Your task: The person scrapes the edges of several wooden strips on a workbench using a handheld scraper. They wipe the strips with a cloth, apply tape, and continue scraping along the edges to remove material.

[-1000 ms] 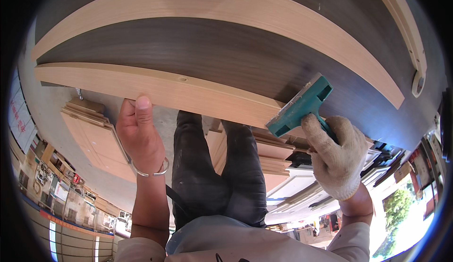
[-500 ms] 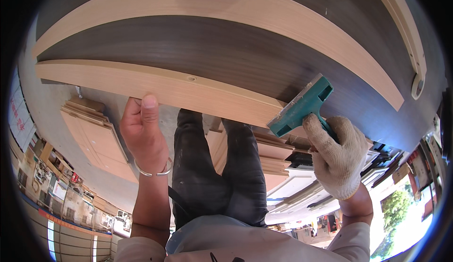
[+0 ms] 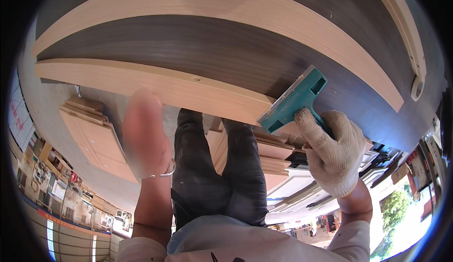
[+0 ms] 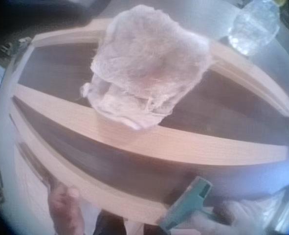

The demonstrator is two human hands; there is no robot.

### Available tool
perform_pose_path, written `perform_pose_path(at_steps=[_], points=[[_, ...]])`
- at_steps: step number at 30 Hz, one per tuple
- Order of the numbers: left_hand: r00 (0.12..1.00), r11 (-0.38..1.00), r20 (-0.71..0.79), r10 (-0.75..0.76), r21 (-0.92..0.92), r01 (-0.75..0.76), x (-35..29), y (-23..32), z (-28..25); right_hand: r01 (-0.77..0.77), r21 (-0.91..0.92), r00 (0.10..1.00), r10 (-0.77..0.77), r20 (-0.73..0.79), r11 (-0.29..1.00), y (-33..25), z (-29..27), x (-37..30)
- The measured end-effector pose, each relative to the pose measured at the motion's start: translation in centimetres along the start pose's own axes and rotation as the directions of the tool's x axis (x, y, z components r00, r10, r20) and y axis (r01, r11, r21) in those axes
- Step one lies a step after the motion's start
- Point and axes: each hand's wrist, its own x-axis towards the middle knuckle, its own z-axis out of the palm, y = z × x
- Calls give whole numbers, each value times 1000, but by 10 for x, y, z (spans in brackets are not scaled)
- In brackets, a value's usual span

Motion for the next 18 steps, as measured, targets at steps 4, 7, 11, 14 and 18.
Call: perform_pose_path(at_steps=[4,7,11,14,18], points=[[1000,998,5,-5,62,4,1,-3,-4,21,-30,998,-22,-57,999,-1,3,4],[999,997,-32,2,79,1,0,-7,-2,31,-28,997,-33,-73,999,-2,6,6],[999,983,-37,-1,182,8,-1,-6,-2,41,-33,997,-43,-59,999,-5,6,12],[999,990,-38,0,140,5,-2,-3,0,24,21,1000,-23,-14,1000,-11,4,18],[999,997,9,-41,-72,41,-3,6,5,44,-12,999,-44,-10,999,-18,4,28]])
